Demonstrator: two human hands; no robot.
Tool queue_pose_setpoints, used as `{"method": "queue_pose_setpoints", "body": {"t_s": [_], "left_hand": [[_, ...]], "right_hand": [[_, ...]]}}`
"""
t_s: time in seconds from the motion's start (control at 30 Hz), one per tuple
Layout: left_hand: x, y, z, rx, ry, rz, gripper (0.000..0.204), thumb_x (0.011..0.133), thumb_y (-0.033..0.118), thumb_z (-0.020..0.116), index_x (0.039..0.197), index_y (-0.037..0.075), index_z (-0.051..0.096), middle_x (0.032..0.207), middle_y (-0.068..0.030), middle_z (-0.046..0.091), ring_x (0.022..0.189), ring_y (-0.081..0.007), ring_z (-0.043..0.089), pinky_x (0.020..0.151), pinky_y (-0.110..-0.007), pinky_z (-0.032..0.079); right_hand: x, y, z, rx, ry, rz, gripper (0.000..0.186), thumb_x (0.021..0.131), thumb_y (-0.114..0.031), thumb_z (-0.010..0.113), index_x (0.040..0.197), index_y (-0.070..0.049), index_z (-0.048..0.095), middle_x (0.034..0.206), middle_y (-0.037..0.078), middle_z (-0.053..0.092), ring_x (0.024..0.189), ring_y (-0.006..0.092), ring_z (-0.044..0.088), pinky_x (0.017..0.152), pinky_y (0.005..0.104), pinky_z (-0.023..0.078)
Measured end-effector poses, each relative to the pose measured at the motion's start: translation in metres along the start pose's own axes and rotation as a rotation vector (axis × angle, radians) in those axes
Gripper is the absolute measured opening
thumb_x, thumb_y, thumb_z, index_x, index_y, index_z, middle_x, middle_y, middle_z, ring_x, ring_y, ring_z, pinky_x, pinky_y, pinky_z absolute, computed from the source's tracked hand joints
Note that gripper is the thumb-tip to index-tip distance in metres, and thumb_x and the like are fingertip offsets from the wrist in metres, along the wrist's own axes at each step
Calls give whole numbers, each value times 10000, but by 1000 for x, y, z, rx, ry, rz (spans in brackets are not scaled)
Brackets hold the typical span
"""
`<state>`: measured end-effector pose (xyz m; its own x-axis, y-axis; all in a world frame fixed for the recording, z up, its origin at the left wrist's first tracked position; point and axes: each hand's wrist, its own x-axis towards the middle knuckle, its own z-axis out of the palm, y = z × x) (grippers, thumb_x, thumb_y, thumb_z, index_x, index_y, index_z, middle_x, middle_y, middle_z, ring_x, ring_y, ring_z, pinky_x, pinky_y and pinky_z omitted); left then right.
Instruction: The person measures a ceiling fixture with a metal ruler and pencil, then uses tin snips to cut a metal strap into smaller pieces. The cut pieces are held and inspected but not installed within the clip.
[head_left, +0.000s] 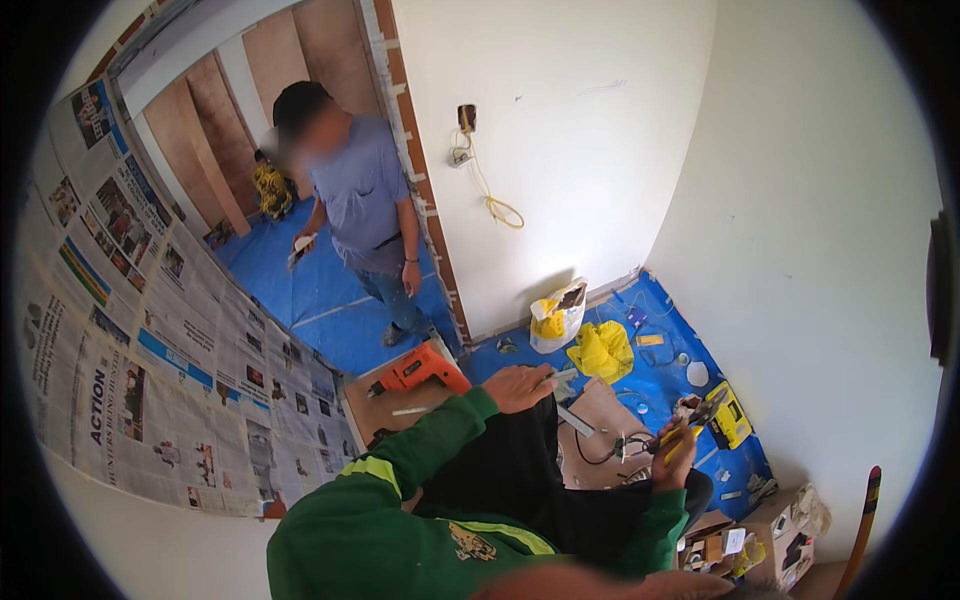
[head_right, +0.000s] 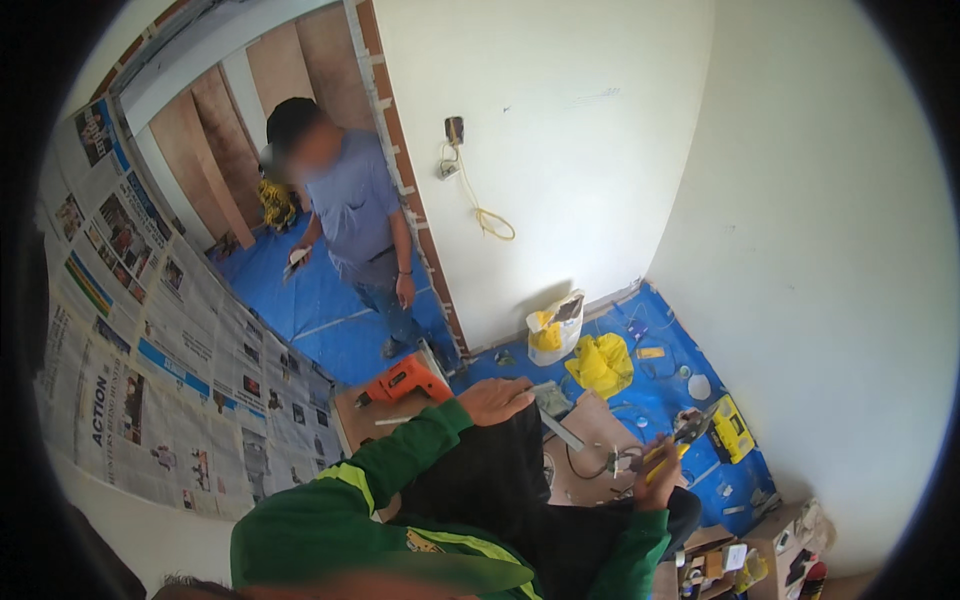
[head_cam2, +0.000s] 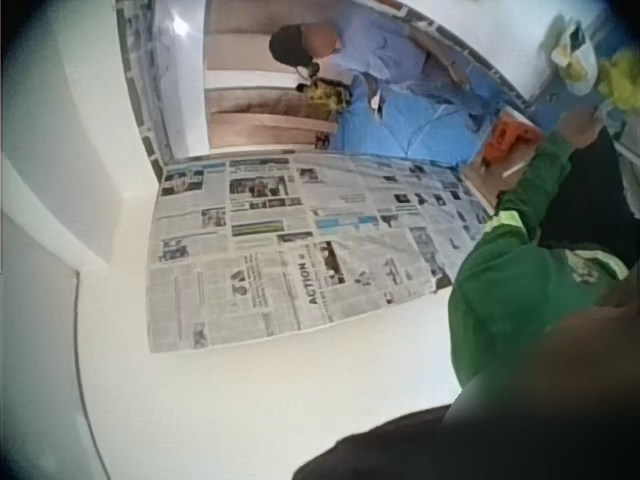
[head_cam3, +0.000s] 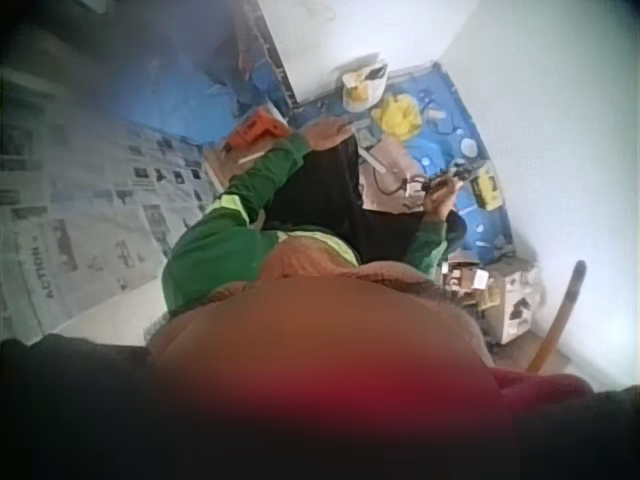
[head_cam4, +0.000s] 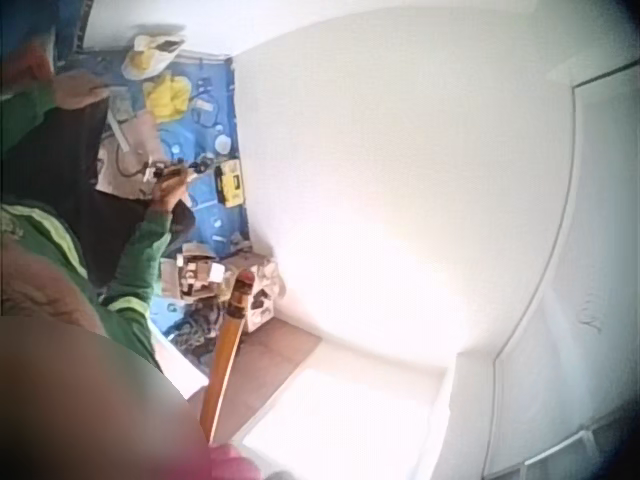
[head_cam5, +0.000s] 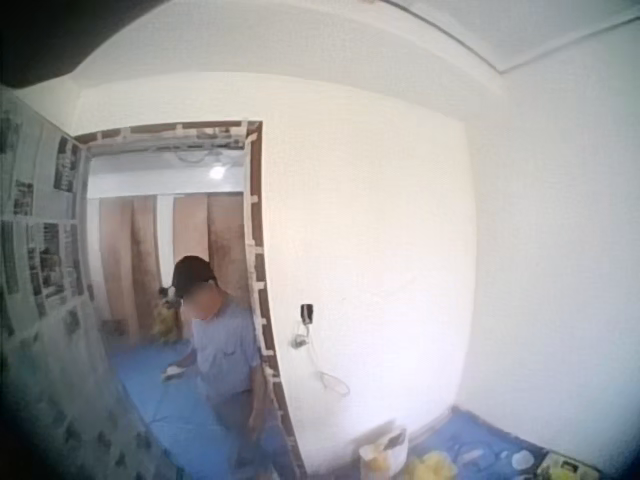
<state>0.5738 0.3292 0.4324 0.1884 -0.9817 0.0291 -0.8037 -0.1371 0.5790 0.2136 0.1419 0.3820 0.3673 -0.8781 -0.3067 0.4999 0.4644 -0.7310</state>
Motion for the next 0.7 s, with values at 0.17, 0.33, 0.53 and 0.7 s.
{"method": "queue_pose_setpoints", "body": {"t_s": [0.17, 0.33, 0.53, 0.7], "left_hand": [[10, -4, -3, 82, 30, -10, 476, 1118, 512, 481, 1237, 73, 619, 1039, -216, 721, 983, -459, 701, 879, -571, 551], [14, 5, -20, 203, 53, 51, 415, 1112, 469, 565, 1230, 72, 557, 963, -215, 737, 877, -423, 743, 741, -546, 578], [54, 78, -25, 114, 70, 464, 375, 1108, 427, 573, 1193, 63, 550, 948, -165, 698, 779, -402, 722, 627, -519, 572], [90, 180, 14, -39, -68, 706, 426, 1102, 425, 578, 1256, 28, 559, 1073, -205, 689, 910, -446, 700, 728, -550, 552]], "right_hand": [[-6, 25, -8, -49, 47, -70, 236, 1081, -357, 661, 1096, -122, 639, 862, 2, 635, 759, 179, 643, 668, 359, 546], [-49, -2, 27, -427, -92, -159, 374, 1020, -158, 694, 1366, -36, 618, 1196, 75, 700, 1127, 224, 690, 1016, 400, 534], [-158, -44, 57, -620, -31, -271, 476, 978, -97, 663, 1439, -31, 563, 1295, 80, 666, 1227, 190, 613, 1092, 365, 462], [-231, -62, 22, -873, 173, -272, 418, 981, -122, 691, 1376, -14, 609, 1252, 107, 707, 1184, 234, 657, 1053, 404, 501]]}}
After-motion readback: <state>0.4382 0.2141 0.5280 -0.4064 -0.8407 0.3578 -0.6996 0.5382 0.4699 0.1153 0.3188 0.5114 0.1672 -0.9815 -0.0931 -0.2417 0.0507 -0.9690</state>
